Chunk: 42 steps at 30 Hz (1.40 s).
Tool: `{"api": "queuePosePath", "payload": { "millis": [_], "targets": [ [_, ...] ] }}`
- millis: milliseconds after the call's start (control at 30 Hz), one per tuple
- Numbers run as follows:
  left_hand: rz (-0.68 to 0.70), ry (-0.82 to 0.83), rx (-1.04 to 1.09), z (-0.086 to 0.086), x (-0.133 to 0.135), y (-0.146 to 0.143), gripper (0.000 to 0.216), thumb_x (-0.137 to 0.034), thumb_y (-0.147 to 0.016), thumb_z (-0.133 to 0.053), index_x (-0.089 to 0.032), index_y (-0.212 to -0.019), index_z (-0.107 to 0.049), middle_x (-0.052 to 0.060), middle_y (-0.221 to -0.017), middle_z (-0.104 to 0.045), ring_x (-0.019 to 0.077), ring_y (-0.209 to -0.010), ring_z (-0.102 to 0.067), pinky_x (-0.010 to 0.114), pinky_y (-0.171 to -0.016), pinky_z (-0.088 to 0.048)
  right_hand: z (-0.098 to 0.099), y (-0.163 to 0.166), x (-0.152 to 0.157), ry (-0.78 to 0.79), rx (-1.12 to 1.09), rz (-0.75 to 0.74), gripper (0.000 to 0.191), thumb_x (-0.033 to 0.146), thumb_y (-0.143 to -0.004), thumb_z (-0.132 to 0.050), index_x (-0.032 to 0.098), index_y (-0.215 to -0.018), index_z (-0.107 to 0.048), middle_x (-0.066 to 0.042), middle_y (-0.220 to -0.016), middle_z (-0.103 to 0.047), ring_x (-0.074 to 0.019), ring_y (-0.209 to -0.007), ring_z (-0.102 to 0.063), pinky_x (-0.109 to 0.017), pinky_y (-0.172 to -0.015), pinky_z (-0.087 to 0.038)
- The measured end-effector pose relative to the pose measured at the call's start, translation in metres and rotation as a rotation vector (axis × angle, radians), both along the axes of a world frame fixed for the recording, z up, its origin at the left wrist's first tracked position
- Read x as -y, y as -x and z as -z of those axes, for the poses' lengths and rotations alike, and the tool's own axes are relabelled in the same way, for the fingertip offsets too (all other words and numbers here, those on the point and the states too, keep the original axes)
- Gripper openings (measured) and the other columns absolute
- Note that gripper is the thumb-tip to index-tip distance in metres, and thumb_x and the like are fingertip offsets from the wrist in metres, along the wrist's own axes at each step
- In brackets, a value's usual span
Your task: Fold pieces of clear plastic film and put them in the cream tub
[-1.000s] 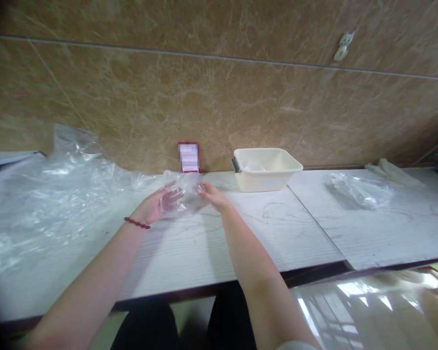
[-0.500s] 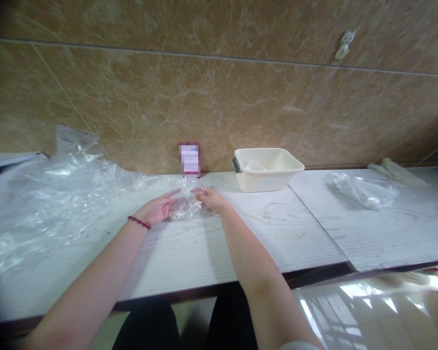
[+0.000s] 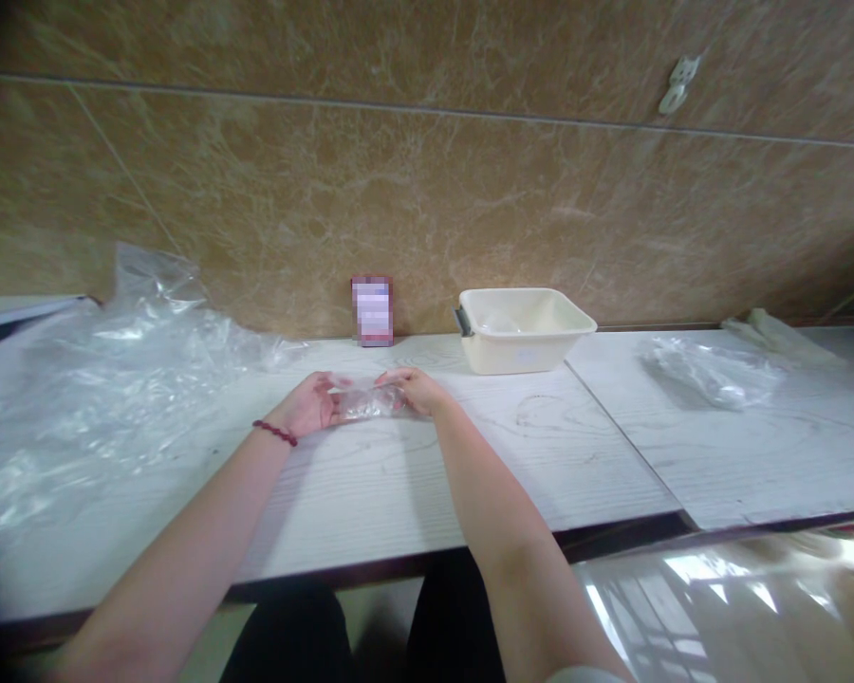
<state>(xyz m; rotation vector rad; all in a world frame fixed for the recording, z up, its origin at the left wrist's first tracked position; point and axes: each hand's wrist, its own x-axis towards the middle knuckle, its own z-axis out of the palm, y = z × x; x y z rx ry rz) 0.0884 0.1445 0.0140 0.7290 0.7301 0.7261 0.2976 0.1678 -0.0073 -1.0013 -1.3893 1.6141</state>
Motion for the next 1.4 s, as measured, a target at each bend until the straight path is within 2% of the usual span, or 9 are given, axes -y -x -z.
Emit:
{"api": "queuePosePath", "payload": {
  "millis": [100,200,367,533,700,867,1100,1233,1400],
  "targets": [
    [-0.085,-0.004,-0.065,0.002,-0.002,-0.003,0.031,-0.043,-0.076,-0.040,-0.015,-0.073,-0.054,0.003,-0.067,-0.060,0.0140,-0.063,-0.058,0.031,-0.065,-0.049,0.000,0.001,0.000,0.022,-0.011,-0.023,0.008,0.014,-0.063,-0.050,0.015,-0.065,-0.058,0.001,-0.064,-0.055,-0.0049,-0.047,-0.045,-0.014,-0.036,-0.031],
    [-0.175,-0.092,-0.188,0.004,-0.001,-0.006,0.021,-0.034,-0.071,-0.053,-0.013,-0.071,-0.056,0.003,-0.068,-0.060,0.0123,-0.063,-0.057,0.026,-0.060,-0.048,-0.001,0.002,0.002,0.041,-0.016,-0.027,0.007,0.019,-0.065,-0.053,0.016,-0.071,-0.056,0.002,-0.063,-0.054,-0.0043,-0.047,-0.045,-0.014,-0.039,-0.033],
    [-0.281,-0.250,-0.273,0.005,-0.001,-0.006,0.025,-0.018,-0.056,-0.068,-0.013,-0.078,-0.057,0.000,-0.068,-0.059,0.0078,-0.060,-0.055,0.018,-0.056,-0.043,-0.007,0.001,0.006,0.057,-0.057,-0.041,0.032,0.028,-0.070,-0.054,0.026,-0.100,-0.045,0.006,-0.063,-0.050,-0.0044,-0.044,-0.044,-0.017,-0.042,-0.039],
    [-0.383,-0.356,-0.312,0.000,-0.001,-0.005,0.036,-0.019,-0.049,-0.071,-0.014,-0.080,-0.053,-0.002,-0.071,-0.058,0.0085,-0.061,-0.055,0.022,-0.060,-0.043,-0.006,0.002,0.006,0.033,-0.051,-0.028,0.052,0.027,-0.064,-0.062,0.025,-0.109,-0.037,0.000,-0.081,-0.052,-0.0087,-0.064,-0.053,-0.021,-0.052,-0.044],
    [-0.313,-0.424,-0.362,-0.001,-0.001,-0.002,0.040,-0.020,-0.050,-0.070,-0.016,-0.085,-0.051,-0.003,-0.070,-0.057,0.0081,-0.060,-0.055,0.022,-0.059,-0.042,0.008,0.003,-0.004,-0.137,0.063,0.043,0.058,0.019,-0.058,-0.066,0.024,-0.109,-0.039,-0.003,-0.097,-0.051,-0.0093,-0.075,-0.051,-0.020,-0.059,-0.044],
    [-0.199,-0.468,-0.406,0.003,-0.002,0.006,0.044,-0.020,-0.053,-0.068,-0.017,-0.093,-0.049,-0.004,-0.066,-0.056,0.0085,-0.059,-0.055,0.023,-0.062,-0.043,0.012,-0.001,-0.010,-0.187,0.098,0.098,0.063,0.017,-0.056,-0.066,0.023,-0.112,-0.037,-0.005,-0.103,-0.049,-0.0086,-0.076,-0.051,-0.022,-0.063,-0.044],
    [-0.059,-0.465,-0.406,0.000,0.001,0.014,0.052,-0.016,-0.054,-0.067,-0.017,-0.102,-0.047,-0.001,-0.077,-0.058,0.0087,-0.064,-0.055,0.024,-0.064,-0.044,0.007,-0.002,-0.005,-0.154,0.066,0.035,0.060,0.013,-0.057,-0.061,0.022,-0.112,-0.038,-0.003,-0.092,-0.052,-0.0074,-0.068,-0.051,-0.020,-0.058,-0.042],
    [0.000,-0.467,-0.355,-0.004,0.004,0.015,0.053,-0.015,-0.056,-0.066,-0.018,-0.105,-0.046,0.001,-0.084,-0.057,0.0086,-0.067,-0.055,0.024,-0.067,-0.044,0.003,-0.005,-0.002,-0.125,0.084,-0.041,0.066,0.013,-0.060,-0.057,0.025,-0.120,-0.032,0.004,-0.073,-0.054,-0.0044,-0.051,-0.045,-0.016,-0.048,-0.037],
    [0.018,-0.509,-0.343,-0.007,0.006,0.015,0.055,-0.015,-0.056,-0.065,-0.018,-0.108,-0.046,0.004,-0.096,-0.055,0.0111,-0.075,-0.055,0.026,-0.072,-0.043,-0.010,-0.005,0.001,-0.197,0.143,0.002,0.039,0.028,-0.076,-0.036,0.018,-0.114,-0.042,0.001,-0.062,-0.054,-0.0075,-0.049,-0.046,-0.019,-0.047,-0.036]
  ]
}}
